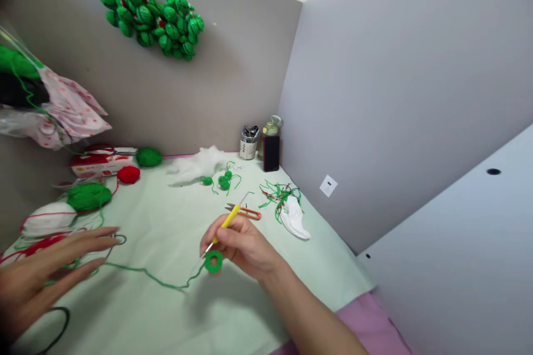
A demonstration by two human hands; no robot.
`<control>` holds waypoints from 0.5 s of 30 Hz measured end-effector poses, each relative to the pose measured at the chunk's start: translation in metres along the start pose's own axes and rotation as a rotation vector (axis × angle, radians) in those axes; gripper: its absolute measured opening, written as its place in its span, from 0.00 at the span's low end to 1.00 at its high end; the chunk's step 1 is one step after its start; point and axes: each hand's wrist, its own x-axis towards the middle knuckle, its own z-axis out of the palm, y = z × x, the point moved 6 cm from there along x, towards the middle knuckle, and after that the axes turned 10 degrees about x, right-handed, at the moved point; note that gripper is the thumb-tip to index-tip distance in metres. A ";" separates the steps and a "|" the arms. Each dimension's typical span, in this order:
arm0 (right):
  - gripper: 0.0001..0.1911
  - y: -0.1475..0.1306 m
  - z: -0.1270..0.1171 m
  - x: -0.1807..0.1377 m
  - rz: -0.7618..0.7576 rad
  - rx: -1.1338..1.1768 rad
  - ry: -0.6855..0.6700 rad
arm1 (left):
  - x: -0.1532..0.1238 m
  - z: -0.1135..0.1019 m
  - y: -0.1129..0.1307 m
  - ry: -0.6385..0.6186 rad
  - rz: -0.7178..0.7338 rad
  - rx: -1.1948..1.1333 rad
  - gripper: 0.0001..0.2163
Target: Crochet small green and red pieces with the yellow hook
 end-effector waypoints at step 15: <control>0.26 0.077 -0.026 0.035 0.096 -0.090 0.060 | 0.025 0.157 0.030 -0.266 -0.487 -1.096 0.27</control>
